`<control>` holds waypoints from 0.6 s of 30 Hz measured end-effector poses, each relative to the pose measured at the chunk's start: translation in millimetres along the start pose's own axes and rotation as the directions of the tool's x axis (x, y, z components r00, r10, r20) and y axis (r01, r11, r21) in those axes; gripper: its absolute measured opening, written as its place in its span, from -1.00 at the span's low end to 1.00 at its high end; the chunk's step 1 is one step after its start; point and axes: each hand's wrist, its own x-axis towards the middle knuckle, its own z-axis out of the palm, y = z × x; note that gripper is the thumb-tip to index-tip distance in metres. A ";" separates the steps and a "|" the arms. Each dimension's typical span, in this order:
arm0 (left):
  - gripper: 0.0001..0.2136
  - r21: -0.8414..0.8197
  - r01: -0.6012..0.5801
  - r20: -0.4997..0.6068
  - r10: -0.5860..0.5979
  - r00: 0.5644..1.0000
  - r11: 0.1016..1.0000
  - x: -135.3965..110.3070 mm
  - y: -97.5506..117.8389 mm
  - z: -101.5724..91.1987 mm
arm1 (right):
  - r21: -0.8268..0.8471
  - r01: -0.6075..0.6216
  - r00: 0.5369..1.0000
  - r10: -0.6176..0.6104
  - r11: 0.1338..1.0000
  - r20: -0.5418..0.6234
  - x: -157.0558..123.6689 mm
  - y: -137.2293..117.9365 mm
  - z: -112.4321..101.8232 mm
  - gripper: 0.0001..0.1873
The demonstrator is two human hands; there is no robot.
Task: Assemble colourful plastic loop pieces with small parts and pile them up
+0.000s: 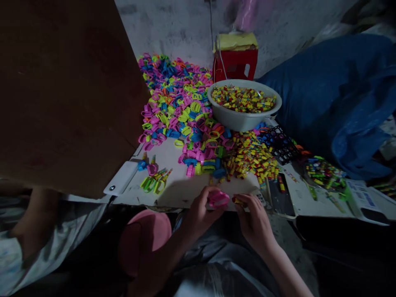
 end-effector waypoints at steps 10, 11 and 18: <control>-0.66 0.261 -0.121 -0.048 0.138 0.989 0.958 -9.6 21.2 -9.0 | 0.061 0.092 0.994 -0.087 0.994 -0.073 3.7 -14.3 -2.6 -0.79; -0.65 0.271 -0.116 -0.043 0.133 0.990 0.956 -9.8 21.7 -9.1 | 0.065 0.089 0.994 -0.085 0.994 -0.066 3.2 -14.4 -2.5 -0.79; -0.62 0.280 -0.036 -0.051 0.052 0.997 0.959 -13.3 24.2 -7.6 | 0.066 0.098 0.994 -0.096 0.993 -0.046 0.5 -17.0 -5.9 -0.78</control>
